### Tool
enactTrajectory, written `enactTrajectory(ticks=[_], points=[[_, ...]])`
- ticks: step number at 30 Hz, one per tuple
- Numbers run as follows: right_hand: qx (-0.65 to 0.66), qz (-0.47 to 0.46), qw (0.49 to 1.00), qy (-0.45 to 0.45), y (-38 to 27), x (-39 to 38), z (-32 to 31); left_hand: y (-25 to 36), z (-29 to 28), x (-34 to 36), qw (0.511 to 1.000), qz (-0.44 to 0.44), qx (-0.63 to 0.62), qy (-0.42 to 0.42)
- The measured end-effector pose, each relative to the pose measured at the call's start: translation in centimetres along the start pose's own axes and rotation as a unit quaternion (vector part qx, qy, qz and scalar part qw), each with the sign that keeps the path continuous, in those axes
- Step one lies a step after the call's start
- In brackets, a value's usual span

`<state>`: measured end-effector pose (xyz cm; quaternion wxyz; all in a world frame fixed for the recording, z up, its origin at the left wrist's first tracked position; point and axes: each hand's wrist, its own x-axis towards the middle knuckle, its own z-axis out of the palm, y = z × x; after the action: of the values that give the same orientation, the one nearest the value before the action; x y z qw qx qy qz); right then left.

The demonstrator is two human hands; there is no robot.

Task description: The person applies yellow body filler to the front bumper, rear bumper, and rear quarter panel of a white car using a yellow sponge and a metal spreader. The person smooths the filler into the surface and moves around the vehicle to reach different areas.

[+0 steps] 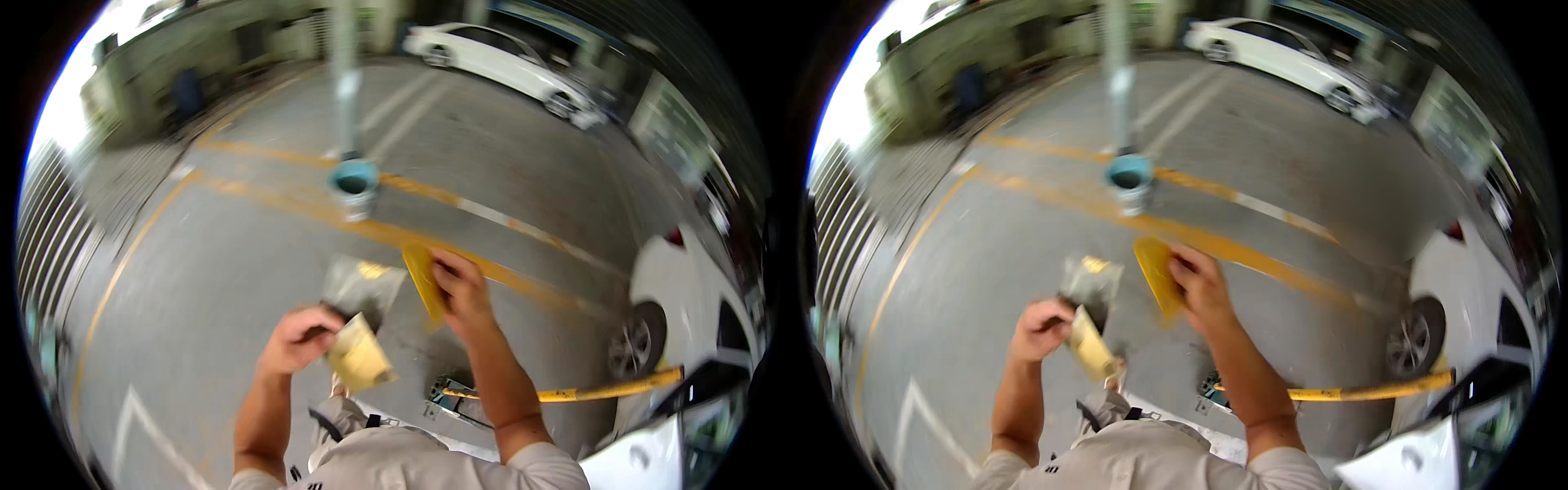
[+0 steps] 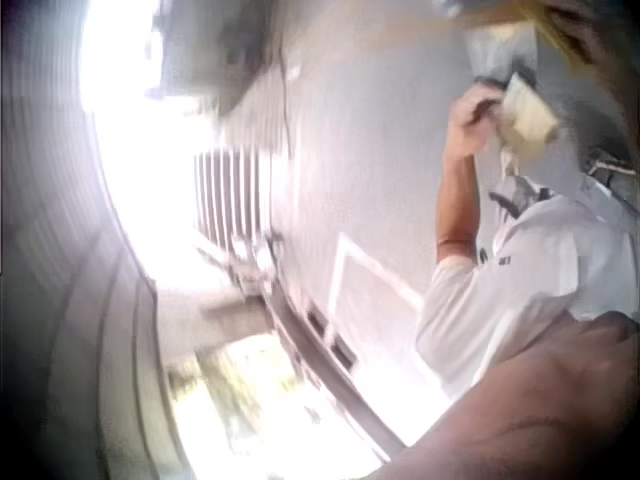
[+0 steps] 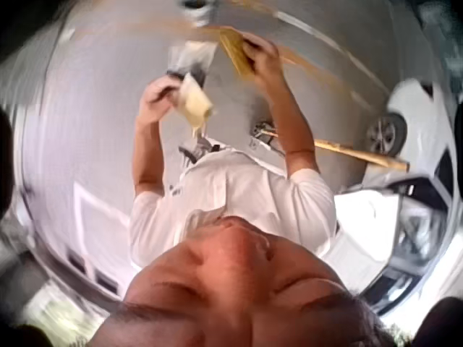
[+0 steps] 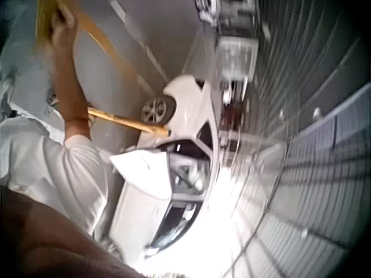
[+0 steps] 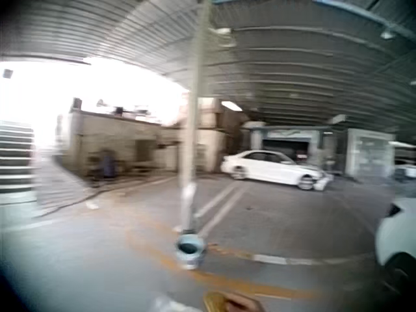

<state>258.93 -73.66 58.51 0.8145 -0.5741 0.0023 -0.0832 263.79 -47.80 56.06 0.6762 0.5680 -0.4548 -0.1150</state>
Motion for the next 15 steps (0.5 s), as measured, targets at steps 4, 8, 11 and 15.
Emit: enactTrajectory(ticks=[4,8,11,15], points=[[0.221,0.102,0.969,-0.033,1.2,10.6,-2.0,-9.4,-3.3,11.3,0.963,-0.048,-0.264,-0.016],[0.268,0.055,0.961,0.041,-0.6,13.8,-10.1,-13.9,-1.7,24.7,0.944,-0.112,-0.309,-0.025],[0.299,-0.020,0.949,0.095,-2.5,18.2,-16.5,-20.1,-0.4,33.5,0.939,-0.130,-0.294,-0.123],[0.014,-0.102,0.973,0.205,0.3,25.2,-25.3,-24.0,0.5,45.0,0.944,-0.141,-0.281,-0.104]])
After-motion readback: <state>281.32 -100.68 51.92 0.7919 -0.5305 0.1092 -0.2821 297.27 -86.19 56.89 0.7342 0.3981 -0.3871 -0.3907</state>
